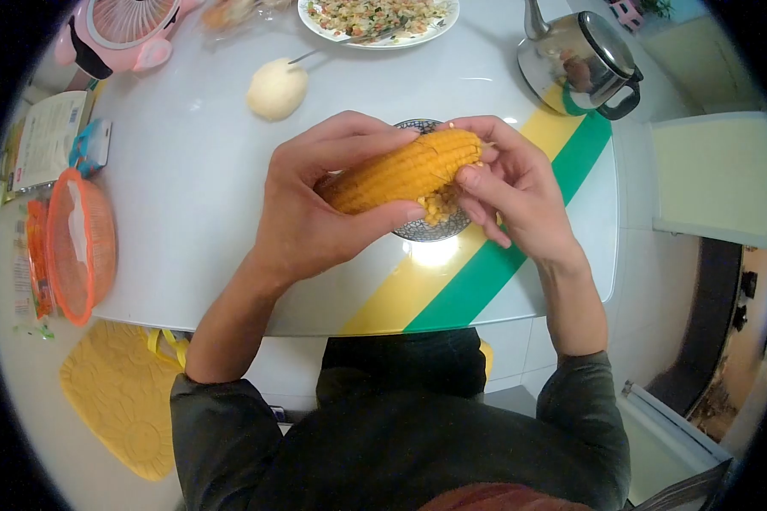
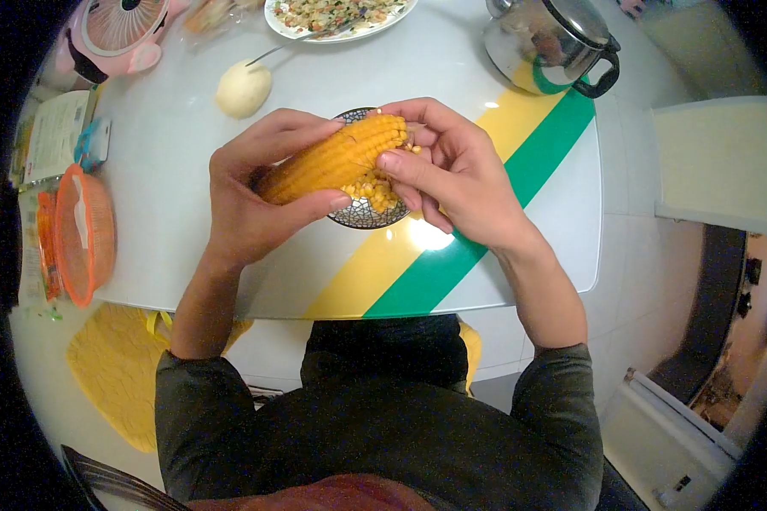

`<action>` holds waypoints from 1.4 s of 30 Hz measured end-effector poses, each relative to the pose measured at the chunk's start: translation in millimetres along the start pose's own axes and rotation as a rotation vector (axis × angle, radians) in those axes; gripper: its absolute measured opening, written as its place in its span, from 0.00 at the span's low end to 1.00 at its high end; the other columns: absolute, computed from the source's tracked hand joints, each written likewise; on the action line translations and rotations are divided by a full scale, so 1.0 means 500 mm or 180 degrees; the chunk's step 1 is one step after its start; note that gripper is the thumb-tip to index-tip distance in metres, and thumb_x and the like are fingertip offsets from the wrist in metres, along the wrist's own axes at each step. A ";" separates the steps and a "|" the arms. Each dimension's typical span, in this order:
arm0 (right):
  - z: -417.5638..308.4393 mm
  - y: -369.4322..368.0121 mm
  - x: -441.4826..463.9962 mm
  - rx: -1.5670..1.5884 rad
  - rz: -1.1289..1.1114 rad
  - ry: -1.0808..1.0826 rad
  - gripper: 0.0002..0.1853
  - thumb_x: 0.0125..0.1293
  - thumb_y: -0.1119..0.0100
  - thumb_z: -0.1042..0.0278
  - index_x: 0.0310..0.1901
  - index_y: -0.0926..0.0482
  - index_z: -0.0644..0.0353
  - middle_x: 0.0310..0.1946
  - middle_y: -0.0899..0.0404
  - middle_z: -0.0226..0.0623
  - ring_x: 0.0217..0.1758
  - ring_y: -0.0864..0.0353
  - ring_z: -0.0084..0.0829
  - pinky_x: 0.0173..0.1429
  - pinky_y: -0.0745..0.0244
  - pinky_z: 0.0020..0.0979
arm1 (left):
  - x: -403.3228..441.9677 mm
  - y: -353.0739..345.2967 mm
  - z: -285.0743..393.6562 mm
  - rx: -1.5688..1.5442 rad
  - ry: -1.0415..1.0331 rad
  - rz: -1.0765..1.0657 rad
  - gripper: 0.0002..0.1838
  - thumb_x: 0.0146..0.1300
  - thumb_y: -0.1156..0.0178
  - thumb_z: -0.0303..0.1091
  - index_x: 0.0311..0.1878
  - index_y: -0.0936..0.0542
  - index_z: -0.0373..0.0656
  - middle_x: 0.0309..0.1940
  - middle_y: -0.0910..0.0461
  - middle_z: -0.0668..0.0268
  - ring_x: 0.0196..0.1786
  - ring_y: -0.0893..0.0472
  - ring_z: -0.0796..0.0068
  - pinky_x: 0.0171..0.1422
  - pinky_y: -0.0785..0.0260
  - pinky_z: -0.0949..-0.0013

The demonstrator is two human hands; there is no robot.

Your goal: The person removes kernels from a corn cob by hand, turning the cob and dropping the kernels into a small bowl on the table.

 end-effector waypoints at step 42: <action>0.009 0.000 0.009 0.0006 0.0067 -0.0194 0.25 0.71 0.33 0.76 0.66 0.27 0.71 0.41 0.12 0.42 0.29 0.12 0.21 0.16 0.27 0.17 | 0.000 0.010 0.000 -0.0019 0.0077 -0.0073 0.30 0.49 0.21 0.21 0.59 0.13 0.35 0.52 0.14 0.57 0.55 0.15 0.70 0.59 0.22 0.69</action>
Point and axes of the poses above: each hand's wrist, its own x-axis towards the middle knuckle, its own y-axis out of the back of the hand, z = x × y, the point moved 8 cm from there along x, towards the middle knuckle
